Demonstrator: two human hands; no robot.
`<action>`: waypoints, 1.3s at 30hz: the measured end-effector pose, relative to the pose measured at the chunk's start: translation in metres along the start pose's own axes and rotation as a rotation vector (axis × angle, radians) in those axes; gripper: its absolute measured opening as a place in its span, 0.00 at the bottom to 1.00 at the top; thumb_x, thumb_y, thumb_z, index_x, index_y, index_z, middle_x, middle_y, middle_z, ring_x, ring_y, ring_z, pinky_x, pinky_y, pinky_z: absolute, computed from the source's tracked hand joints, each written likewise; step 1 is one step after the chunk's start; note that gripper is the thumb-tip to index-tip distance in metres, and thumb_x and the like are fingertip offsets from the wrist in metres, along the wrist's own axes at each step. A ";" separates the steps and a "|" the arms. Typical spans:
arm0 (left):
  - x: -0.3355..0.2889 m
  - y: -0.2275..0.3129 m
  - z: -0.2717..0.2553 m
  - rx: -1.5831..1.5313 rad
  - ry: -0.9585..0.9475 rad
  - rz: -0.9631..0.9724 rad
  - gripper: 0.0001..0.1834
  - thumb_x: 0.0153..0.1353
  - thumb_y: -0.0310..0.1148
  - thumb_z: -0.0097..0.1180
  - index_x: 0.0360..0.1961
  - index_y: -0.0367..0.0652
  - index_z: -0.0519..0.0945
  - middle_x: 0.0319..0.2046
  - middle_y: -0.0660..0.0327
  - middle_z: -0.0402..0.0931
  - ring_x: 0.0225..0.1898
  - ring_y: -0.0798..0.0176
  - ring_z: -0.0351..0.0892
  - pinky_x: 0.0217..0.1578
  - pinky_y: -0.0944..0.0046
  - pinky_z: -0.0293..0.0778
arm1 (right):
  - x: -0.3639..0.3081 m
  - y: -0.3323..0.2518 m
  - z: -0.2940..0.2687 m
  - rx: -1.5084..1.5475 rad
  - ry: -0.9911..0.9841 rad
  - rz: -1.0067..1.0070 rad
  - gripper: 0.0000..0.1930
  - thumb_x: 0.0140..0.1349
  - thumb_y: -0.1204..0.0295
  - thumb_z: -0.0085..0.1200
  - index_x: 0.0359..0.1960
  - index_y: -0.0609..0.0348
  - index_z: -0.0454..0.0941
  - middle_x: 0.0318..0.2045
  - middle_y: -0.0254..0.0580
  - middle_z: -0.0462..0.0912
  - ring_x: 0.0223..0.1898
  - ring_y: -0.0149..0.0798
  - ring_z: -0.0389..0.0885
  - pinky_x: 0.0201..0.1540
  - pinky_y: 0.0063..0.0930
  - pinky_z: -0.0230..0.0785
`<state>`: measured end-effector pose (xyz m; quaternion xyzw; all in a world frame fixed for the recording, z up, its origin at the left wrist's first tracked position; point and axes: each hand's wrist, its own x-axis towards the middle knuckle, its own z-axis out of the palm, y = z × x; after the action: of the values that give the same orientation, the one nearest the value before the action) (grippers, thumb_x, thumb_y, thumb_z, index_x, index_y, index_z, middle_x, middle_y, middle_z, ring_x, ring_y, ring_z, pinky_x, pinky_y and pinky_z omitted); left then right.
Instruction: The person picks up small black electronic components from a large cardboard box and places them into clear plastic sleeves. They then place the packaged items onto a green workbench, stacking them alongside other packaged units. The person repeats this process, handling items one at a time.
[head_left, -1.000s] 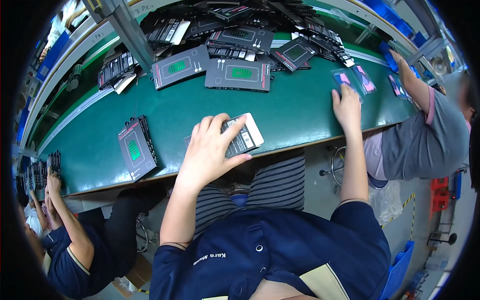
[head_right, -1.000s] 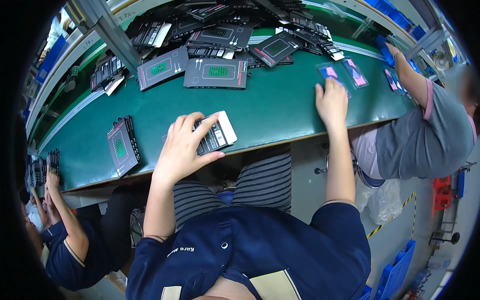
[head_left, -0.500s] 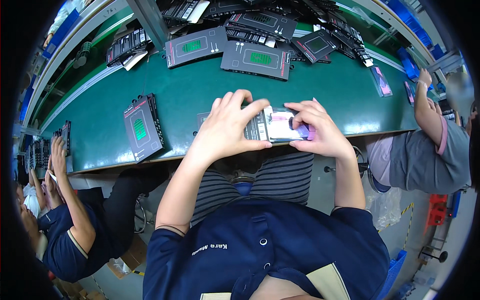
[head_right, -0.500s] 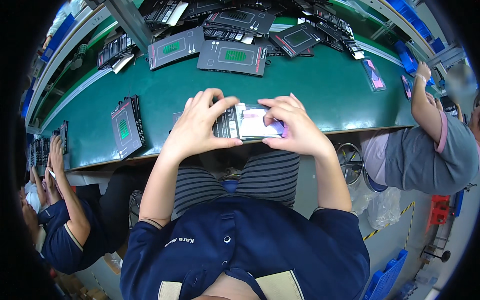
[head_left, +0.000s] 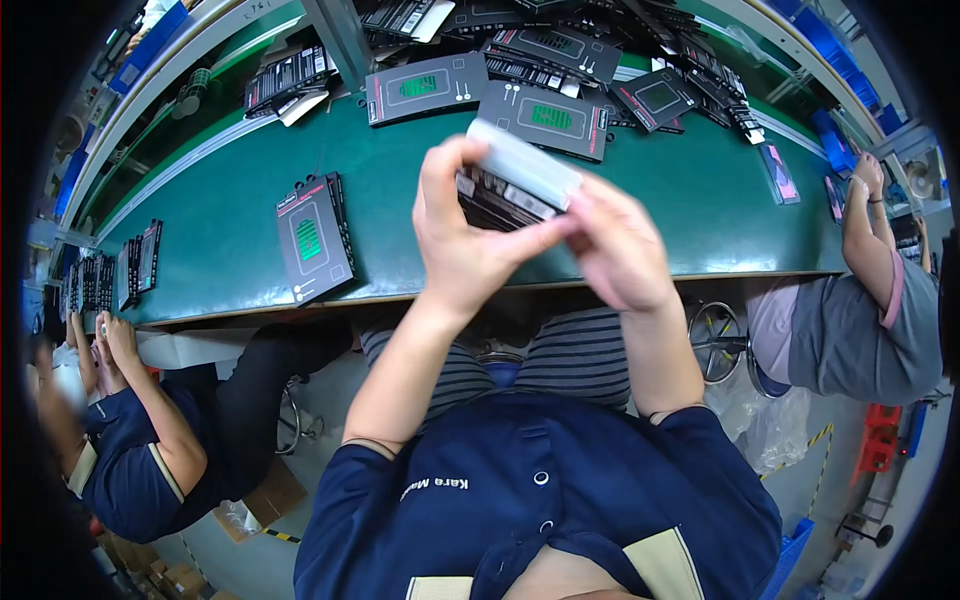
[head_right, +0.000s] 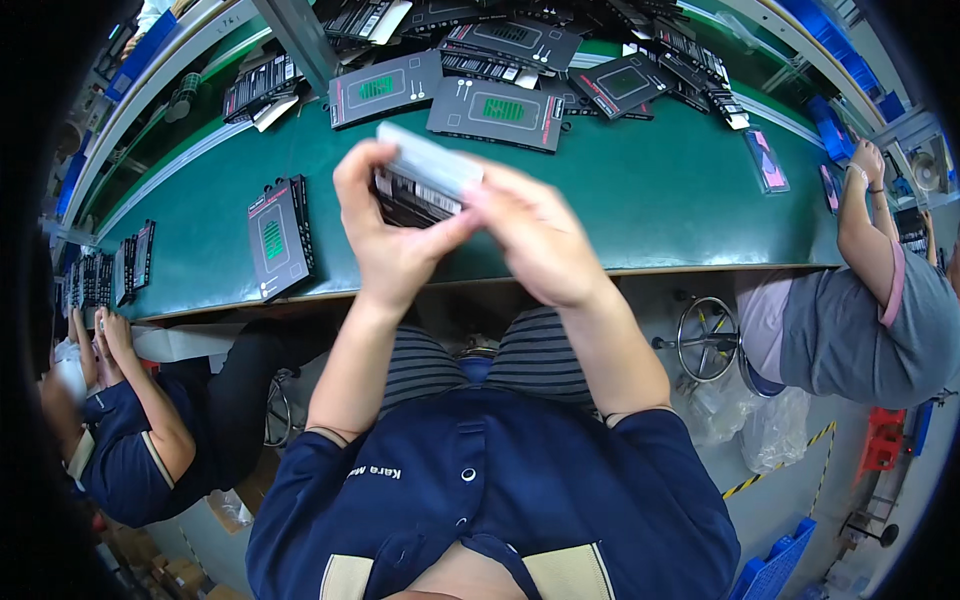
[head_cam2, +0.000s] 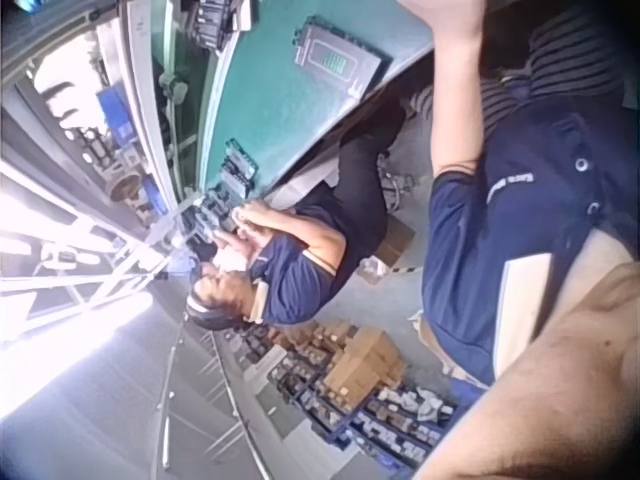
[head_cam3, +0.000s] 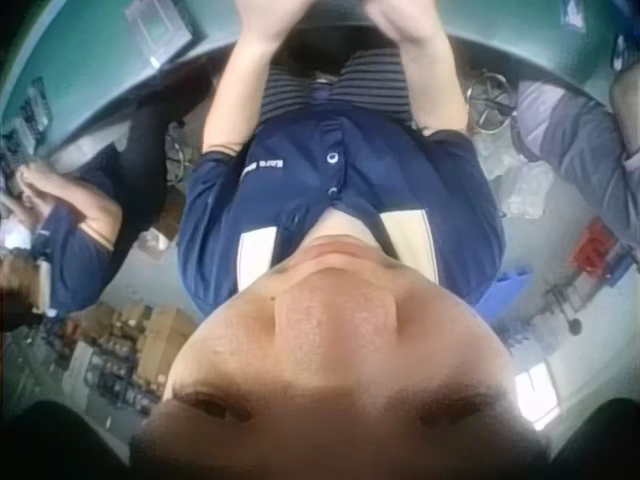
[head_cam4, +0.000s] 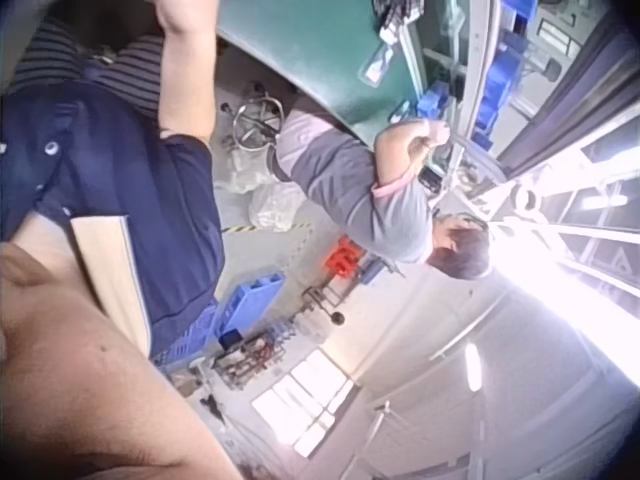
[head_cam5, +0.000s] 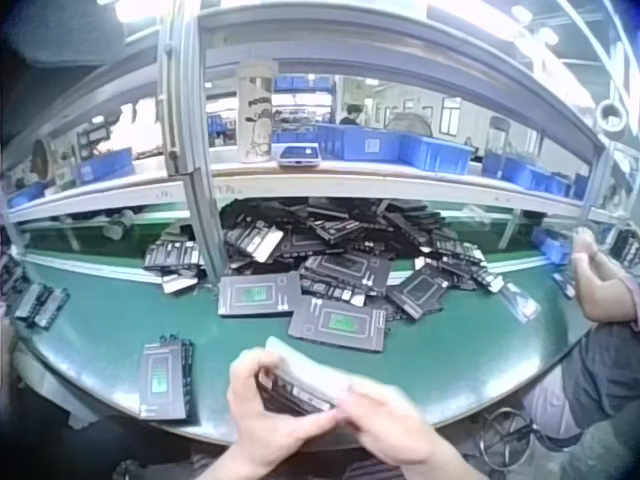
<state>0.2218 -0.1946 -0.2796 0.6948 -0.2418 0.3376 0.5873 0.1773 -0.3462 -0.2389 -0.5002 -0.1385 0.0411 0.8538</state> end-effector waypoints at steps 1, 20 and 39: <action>-0.006 -0.001 0.008 -0.077 0.079 0.031 0.42 0.36 0.38 0.82 0.51 0.42 0.69 0.47 0.58 0.71 0.45 0.63 0.73 0.50 0.63 0.71 | 0.006 0.000 0.006 0.092 -0.054 0.068 0.19 0.71 0.73 0.45 0.57 0.75 0.73 0.55 0.50 0.79 0.57 0.38 0.76 0.63 0.29 0.65; -0.001 0.012 -0.010 -0.553 0.024 -0.059 0.20 0.63 0.22 0.61 0.53 0.40 0.68 0.47 0.49 0.75 0.48 0.60 0.76 0.55 0.63 0.70 | 0.016 0.039 0.001 -0.290 -0.028 -0.596 0.07 0.67 0.80 0.52 0.45 0.64 0.72 0.49 0.50 0.76 0.52 0.37 0.76 0.58 0.31 0.67; -0.002 0.026 -0.010 -0.624 0.132 -0.276 0.14 0.66 0.19 0.50 0.52 0.36 0.69 0.45 0.48 0.78 0.49 0.62 0.77 0.50 0.65 0.73 | 0.018 0.040 0.013 -0.146 0.153 -0.544 0.09 0.67 0.82 0.52 0.44 0.62 0.66 0.44 0.52 0.82 0.44 0.30 0.79 0.51 0.26 0.73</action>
<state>0.1996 -0.1902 -0.2640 0.4847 -0.1986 0.2087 0.8258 0.1934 -0.3115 -0.2635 -0.5064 -0.2055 -0.2374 0.8031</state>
